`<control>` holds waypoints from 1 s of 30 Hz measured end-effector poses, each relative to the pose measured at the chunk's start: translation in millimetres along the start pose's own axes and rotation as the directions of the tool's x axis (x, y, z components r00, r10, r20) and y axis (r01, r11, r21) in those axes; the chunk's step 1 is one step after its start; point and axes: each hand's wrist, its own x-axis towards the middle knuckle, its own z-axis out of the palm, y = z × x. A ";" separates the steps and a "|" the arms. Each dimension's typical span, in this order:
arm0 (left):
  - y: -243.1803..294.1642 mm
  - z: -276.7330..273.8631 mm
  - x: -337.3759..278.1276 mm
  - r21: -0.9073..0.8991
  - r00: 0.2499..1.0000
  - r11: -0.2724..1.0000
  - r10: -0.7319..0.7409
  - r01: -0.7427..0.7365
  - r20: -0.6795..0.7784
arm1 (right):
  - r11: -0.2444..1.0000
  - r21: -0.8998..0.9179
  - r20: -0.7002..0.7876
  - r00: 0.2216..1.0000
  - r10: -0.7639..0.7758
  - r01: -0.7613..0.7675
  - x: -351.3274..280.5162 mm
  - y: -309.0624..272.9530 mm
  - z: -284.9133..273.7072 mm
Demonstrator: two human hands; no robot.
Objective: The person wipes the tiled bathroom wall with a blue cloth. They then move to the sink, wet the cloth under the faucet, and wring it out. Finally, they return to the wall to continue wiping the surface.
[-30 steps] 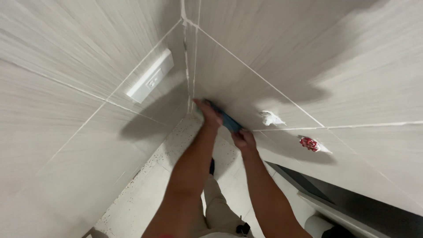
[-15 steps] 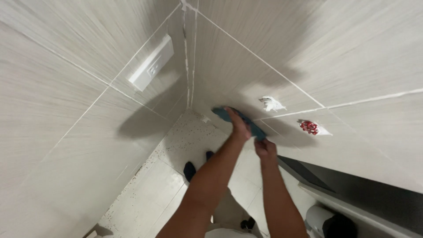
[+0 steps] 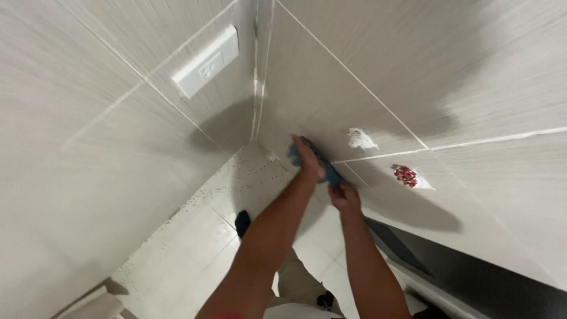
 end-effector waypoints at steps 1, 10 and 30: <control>0.5 -6.1 15.6 0.012 0.998 0.998 0.067 -0.067 0.008 | 0.996 -0.076 -0.012 0.999 0.038 -0.039 9.8 2.6 9.5; -27.8 4.4 -10.9 0.049 0.989 0.988 0.148 -0.147 -0.017 | 0.991 -0.084 0.035 0.994 0.105 -0.102 -45.2 5.7 36.2; -48.8 19.5 -38.9 -0.055 0.982 0.980 0.190 -0.189 0.006 | 0.997 -0.067 -0.167 0.986 0.015 -0.027 7.8 -15.9 -56.1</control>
